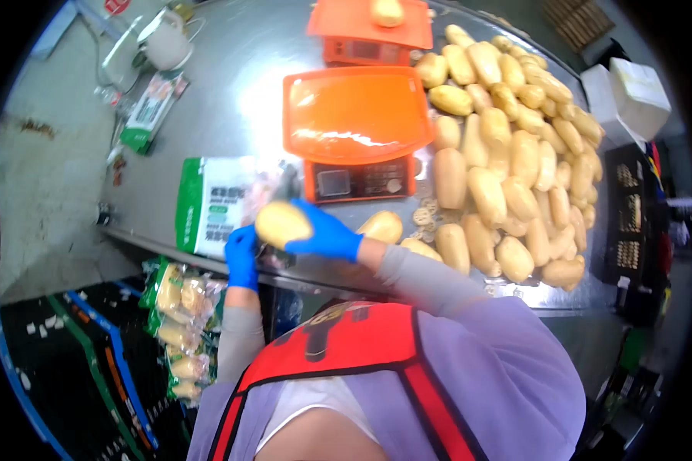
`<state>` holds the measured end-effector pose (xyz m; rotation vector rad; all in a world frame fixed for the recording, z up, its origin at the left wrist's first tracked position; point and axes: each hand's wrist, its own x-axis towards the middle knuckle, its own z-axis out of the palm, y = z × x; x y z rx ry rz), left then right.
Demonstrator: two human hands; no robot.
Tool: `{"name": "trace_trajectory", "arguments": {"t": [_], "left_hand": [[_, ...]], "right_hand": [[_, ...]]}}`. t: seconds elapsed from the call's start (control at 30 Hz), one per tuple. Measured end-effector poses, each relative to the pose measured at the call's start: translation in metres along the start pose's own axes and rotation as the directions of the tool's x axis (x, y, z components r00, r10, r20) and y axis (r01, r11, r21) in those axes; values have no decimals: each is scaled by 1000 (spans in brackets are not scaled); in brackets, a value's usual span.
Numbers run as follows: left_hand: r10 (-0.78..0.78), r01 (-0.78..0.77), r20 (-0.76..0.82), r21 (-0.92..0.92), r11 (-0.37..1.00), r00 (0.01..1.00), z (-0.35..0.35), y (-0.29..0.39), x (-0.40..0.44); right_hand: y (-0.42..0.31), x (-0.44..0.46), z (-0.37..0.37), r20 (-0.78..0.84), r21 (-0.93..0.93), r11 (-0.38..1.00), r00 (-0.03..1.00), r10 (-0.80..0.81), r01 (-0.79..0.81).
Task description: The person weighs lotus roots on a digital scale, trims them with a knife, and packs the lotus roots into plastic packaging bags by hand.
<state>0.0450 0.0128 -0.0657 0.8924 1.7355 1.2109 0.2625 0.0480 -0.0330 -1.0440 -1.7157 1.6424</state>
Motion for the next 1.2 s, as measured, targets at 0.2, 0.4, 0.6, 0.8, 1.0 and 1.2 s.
{"name": "trace_trajectory", "arguments": {"t": [0.2, 0.4, 0.6, 0.8, 1.0, 1.2], "left_hand": [[318, -325, 94, 66, 944, 943, 5, 5, 0], [183, -174, 99, -97, 980, 978, 7, 5, 3], [338, -360, 184, 108, 927, 923, 4, 27, 1], [615, -683, 302, 250, 687, 729, 17, 66, -7], [717, -794, 342, 239, 559, 608, 17, 68, -7], [569, -587, 149, 146, 796, 809, 7, 62, -28]], "right_hand": [[-4, 5, 9, -76, -503, 861, 988, -134, 78], [27, 8, 20, 264, 664, 624, 911, 318, -411], [18, 0, 34, 145, 656, 665, 924, 354, -358], [-5, 13, 6, -167, -33, 999, 985, -32, 27], [-17, 23, -10, 41, -417, 909, 999, -6, 23], [-8, 45, 2, 236, 882, 400, 968, 79, -248]]}}
